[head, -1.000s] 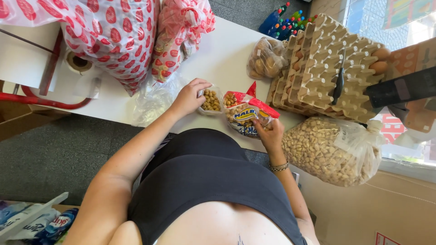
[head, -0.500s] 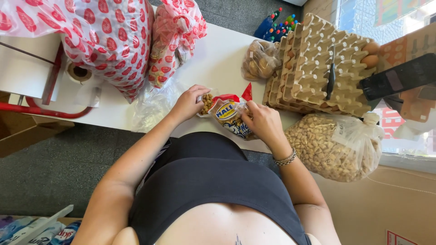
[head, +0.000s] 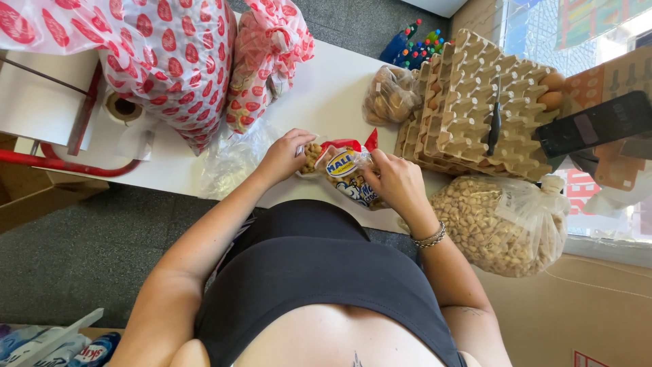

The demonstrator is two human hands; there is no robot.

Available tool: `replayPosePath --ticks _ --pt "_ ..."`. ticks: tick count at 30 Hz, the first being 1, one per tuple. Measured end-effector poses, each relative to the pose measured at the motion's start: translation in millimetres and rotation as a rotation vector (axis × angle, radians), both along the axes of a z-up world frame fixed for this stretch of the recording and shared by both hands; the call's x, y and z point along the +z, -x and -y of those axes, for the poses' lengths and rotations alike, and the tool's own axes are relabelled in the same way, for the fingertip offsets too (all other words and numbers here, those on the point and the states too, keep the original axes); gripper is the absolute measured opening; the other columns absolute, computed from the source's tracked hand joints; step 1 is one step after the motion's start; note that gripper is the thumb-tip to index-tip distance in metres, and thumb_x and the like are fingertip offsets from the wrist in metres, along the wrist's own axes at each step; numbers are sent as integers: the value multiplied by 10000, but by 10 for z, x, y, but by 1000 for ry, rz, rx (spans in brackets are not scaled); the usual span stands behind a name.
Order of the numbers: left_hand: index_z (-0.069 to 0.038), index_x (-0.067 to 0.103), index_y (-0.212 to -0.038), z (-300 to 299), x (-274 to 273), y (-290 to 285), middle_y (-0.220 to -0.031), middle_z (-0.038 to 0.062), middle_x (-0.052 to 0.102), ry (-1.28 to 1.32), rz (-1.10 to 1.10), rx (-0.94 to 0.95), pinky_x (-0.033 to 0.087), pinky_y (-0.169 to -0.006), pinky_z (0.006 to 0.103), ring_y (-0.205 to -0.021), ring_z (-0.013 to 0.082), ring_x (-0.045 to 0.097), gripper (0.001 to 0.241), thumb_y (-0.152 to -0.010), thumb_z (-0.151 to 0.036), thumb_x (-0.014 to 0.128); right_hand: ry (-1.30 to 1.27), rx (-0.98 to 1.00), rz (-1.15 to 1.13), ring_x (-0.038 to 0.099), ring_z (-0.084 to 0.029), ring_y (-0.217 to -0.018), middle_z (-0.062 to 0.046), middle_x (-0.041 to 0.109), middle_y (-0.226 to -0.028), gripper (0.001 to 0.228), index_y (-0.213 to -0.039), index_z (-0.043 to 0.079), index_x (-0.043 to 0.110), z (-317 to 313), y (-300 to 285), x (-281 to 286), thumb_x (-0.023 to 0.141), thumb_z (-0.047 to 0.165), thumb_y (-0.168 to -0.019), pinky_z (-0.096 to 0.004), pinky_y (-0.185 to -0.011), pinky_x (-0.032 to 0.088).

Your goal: Packing small snacks into individual plastic bags and organizing snack items on a counter.

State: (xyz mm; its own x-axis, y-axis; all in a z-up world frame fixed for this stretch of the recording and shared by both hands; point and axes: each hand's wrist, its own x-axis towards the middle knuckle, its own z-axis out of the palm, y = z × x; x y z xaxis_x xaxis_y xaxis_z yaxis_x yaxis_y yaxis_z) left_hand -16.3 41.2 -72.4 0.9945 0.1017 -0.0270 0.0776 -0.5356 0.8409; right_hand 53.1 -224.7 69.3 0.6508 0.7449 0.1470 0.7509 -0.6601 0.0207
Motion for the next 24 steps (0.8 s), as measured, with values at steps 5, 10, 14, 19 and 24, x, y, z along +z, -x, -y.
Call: replayPosePath --ticks 5,10,14,19,24 --pt "-138 674 -1348 -23 -13 -28 -1338 80 623 -27 18 9 511 -1030 446 -1206 346 642 542 -822 -52 576 -73 -21 -31 707 -332 -681 -78 615 -675 235 -911 201 561 189 -62 -186 661 414 -898 -435 -617 565" --pt "-148 685 -1337 -46 -60 -47 -1316 76 636 -3 33 15 518 -1016 443 -1178 348 655 532 -824 -62 573 -244 -20 -64 681 -316 -664 -62 567 -648 276 -869 188 550 309 -92 -367 735 393 -868 -405 -606 539" --pt "-148 701 -1312 -48 -14 -41 -1296 81 654 26 58 35 540 -975 451 -1132 363 671 527 -807 -60 581 -637 -55 -144 621 -353 -609 -136 502 -595 376 -744 116 497 203 65 -198 844 251 -795 -377 -547 484" --pt "-169 706 -1309 -69 -140 -68 -1297 67 657 30 76 39 549 -950 451 -1085 354 683 543 -789 -69 589 -1031 -241 -213 429 -163 -440 -30 416 -441 441 -671 128 447 781 -92 -1635 849 174 -845 -279 -445 324" --pt "-193 718 -1305 -67 -180 -86 -1291 45 667 16 87 61 574 -821 406 -903 303 704 553 -780 -64 599 -1347 -344 -178 360 -72 -386 4 465 -414 267 -732 116 586 692 -25 -1948 784 120 -911 -223 -423 267"
